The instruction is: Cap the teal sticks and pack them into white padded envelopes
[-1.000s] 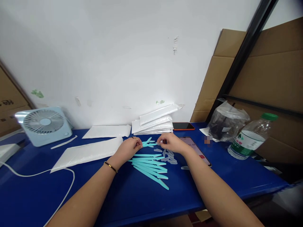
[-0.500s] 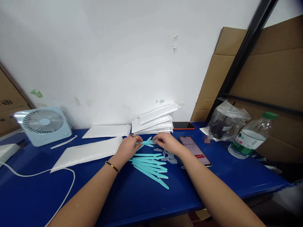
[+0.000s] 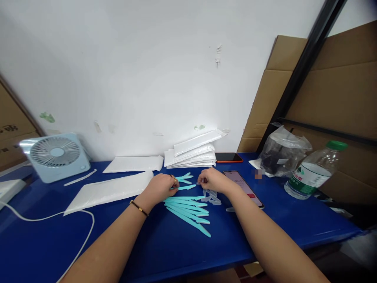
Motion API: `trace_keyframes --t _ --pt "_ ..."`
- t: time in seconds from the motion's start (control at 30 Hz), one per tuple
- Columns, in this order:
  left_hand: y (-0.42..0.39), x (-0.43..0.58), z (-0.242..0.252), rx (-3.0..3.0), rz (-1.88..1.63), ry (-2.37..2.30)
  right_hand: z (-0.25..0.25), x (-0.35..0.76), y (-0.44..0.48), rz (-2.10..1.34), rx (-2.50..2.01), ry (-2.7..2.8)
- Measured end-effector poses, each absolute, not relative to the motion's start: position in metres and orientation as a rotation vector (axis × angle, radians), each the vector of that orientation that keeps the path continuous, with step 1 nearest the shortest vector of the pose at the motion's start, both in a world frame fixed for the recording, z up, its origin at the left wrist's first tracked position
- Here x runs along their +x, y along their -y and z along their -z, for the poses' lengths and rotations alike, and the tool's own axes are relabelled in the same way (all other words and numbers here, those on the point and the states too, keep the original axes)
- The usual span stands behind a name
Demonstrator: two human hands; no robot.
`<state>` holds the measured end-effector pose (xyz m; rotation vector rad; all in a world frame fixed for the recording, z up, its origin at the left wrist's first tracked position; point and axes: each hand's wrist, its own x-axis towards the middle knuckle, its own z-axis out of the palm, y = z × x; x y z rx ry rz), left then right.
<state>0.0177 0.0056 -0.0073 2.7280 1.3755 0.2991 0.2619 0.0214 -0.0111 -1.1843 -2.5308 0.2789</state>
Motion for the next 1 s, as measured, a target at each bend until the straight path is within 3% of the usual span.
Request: trace_keyframes --t 0.6,0.73,1.0 --pt "-0.009 0.018 0.013 2.819 -0.363 -1.306 0.008 0.246 -0.015 -0.360 -0.960 2.521" --pt "0.000 0.021 0.006 2.710 -0.452 -1.204 -0.004 0.274 -0.015 -0.489 -0.953 2.525" --pt "0.004 0.028 0.008 2.692 -0.291 -1.086 0.000 0.281 -0.019 -0.688 -1.054 2.620"
